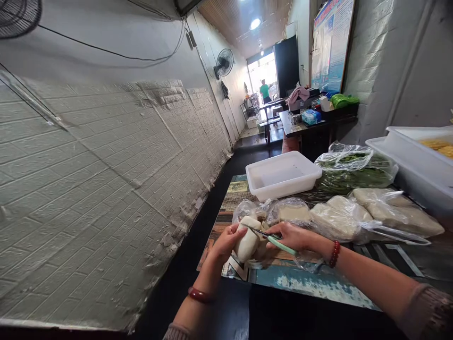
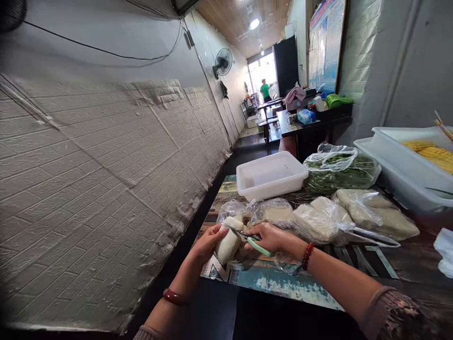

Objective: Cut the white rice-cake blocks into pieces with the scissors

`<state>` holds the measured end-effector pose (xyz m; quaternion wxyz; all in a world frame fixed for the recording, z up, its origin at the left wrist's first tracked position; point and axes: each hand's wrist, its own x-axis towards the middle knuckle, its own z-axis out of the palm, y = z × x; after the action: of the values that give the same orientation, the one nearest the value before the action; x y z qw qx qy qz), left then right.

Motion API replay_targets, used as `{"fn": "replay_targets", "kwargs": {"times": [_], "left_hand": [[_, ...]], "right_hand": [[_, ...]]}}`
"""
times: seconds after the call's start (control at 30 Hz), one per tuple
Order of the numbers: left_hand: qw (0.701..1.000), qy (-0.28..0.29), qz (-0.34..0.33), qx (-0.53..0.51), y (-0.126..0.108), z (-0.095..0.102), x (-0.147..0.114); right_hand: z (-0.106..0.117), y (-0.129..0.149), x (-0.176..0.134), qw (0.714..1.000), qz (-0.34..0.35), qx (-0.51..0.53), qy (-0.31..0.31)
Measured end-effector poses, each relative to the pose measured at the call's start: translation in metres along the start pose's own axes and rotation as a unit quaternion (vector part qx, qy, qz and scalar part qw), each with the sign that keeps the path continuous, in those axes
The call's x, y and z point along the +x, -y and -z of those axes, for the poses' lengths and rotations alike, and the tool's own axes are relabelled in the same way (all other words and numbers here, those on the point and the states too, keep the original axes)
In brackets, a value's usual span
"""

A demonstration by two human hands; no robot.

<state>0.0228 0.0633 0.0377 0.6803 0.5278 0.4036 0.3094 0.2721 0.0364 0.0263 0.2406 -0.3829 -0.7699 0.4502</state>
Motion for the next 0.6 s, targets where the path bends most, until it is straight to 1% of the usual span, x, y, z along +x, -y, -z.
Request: {"fn": "replay_targets", "kwargs": {"times": [0.13,0.27,0.37,0.47,0.53,0.6], "left_hand": [[1.000,0.004,0.006,0.002,0.003,0.004,0.002],[1.000,-0.006,-0.002,-0.001,0.004,0.004,0.001],[1.000,-0.007,0.006,0.010,0.002,0.003,0.000],[1.000,0.000,0.005,0.014,-0.001,0.000,0.000],[1.000,-0.001,0.004,0.015,-0.003,-0.002,0.000],[1.000,-0.002,0.003,0.016,-0.004,-0.002,0.000]], "right_hand": [[-0.004,-0.006,-0.002,1.000,0.007,0.013,-0.013],[-0.004,-0.004,-0.004,0.999,0.015,0.031,-0.020],[-0.002,0.000,-0.003,1.000,0.012,0.008,-0.009],[0.002,0.004,0.001,0.999,-0.017,-0.032,0.004],[0.004,0.007,0.004,0.999,-0.024,-0.038,0.014],[0.004,0.007,0.007,0.999,-0.015,-0.031,0.016]]}}
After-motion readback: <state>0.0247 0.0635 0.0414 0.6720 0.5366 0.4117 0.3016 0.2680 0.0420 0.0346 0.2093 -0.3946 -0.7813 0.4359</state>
